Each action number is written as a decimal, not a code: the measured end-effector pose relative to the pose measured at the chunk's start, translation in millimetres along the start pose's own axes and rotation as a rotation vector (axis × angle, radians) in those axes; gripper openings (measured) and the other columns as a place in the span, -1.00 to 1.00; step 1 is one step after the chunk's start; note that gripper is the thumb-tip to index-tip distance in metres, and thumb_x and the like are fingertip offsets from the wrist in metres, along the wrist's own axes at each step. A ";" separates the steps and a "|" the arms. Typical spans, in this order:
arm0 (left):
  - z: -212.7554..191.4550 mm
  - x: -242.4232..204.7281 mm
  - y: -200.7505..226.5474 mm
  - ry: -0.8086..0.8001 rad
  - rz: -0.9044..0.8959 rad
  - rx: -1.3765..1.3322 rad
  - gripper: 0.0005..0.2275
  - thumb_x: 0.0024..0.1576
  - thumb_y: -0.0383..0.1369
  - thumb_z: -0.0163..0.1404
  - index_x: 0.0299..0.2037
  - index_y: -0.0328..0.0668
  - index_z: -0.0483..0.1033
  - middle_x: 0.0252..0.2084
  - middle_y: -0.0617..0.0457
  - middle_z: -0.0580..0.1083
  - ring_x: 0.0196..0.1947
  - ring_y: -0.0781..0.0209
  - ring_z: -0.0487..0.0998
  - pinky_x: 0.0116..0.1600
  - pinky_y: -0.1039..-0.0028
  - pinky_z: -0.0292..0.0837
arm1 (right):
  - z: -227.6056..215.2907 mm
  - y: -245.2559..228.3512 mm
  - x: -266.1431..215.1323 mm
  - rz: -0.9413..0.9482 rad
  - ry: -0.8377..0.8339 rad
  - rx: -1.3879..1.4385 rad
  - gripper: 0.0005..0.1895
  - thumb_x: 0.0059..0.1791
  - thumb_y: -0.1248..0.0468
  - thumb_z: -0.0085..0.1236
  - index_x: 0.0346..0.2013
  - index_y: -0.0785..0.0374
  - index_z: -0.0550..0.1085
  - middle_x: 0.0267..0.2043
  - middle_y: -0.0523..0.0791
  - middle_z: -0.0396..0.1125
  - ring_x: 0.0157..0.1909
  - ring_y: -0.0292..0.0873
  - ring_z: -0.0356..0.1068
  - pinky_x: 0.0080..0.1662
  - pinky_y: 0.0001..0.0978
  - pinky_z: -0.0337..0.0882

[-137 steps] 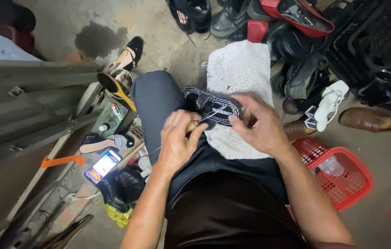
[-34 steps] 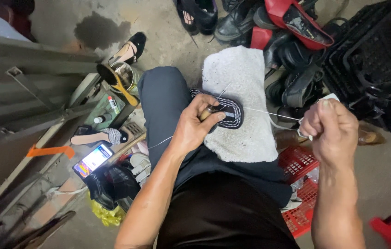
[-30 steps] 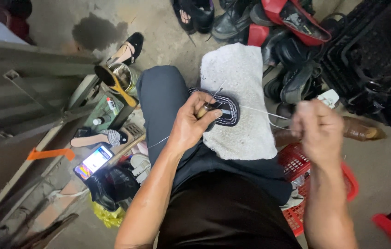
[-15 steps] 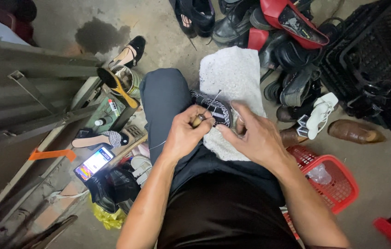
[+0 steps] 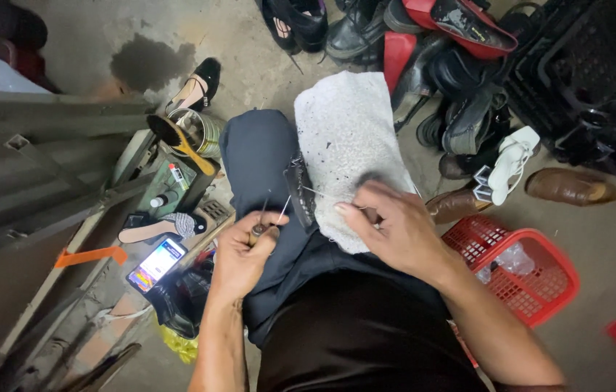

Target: The person sits on the floor and sews a black shoe using a needle and white thread. They repeatedly push the needle through the shoe's sole and pull the thread to secure the stitches.

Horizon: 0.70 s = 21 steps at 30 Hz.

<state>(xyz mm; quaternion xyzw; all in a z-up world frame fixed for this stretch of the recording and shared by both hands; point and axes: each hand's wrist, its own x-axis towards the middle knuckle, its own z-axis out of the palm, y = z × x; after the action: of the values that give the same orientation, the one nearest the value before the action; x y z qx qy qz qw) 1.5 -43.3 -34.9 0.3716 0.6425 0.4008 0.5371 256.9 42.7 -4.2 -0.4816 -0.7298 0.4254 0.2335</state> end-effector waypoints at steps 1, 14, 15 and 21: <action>4.4 -0.7 5.2 -0.007 0.001 0.004 -0.83 0.11 -0.60 0.02 -0.17 -0.37 0.66 -0.82 0.06 0.29 -0.74 0.46 0.22 -0.58 0.71 0.13 | 5.5 0.1 0.0 0.004 0.007 0.002 -0.62 0.07 0.06 0.16 -0.58 0.09 0.37 -0.67 -0.20 0.07 -0.60 -0.05 0.28 -0.46 -0.27 0.30; 6.9 -9.9 14.4 0.200 0.038 0.045 -0.85 0.09 -0.59 0.04 -0.26 -0.25 0.68 -0.76 0.10 0.31 -0.71 0.45 0.20 -0.56 0.66 0.10 | 0.1 31.3 4.4 -0.220 0.113 -0.093 -0.60 0.09 0.08 0.13 -0.57 0.13 0.32 -0.62 -0.12 0.14 -0.53 0.07 0.33 -0.44 -0.24 0.35; 0.6 -8.9 13.0 0.233 0.021 0.112 -0.85 0.11 -0.58 0.06 -0.20 -0.25 0.68 -0.71 0.09 0.38 -0.67 0.45 0.25 -0.53 0.65 0.16 | 4.4 20.8 4.1 -0.197 0.061 -0.060 -0.67 0.02 0.05 0.21 -0.51 0.16 0.42 -0.57 -0.07 0.27 -0.47 0.11 0.41 -0.45 -0.14 0.37; 6.7 -19.7 47.5 0.264 0.216 0.407 -0.71 0.23 -0.45 -0.06 0.11 -0.47 0.51 -0.14 -0.36 0.51 -0.11 -0.23 0.57 0.06 -0.01 0.42 | 27.9 -13.0 9.1 -0.226 0.163 -0.321 -0.68 -0.05 -0.03 0.30 -0.42 0.12 0.47 -0.51 -0.17 0.37 -0.42 -0.05 0.50 -0.38 -0.22 0.47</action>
<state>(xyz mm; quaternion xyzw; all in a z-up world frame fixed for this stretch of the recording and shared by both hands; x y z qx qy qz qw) 13.2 -41.3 15.6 0.4829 0.7310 0.3632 0.3171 225.6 37.6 -8.6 -0.4606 -0.8163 0.2345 0.2580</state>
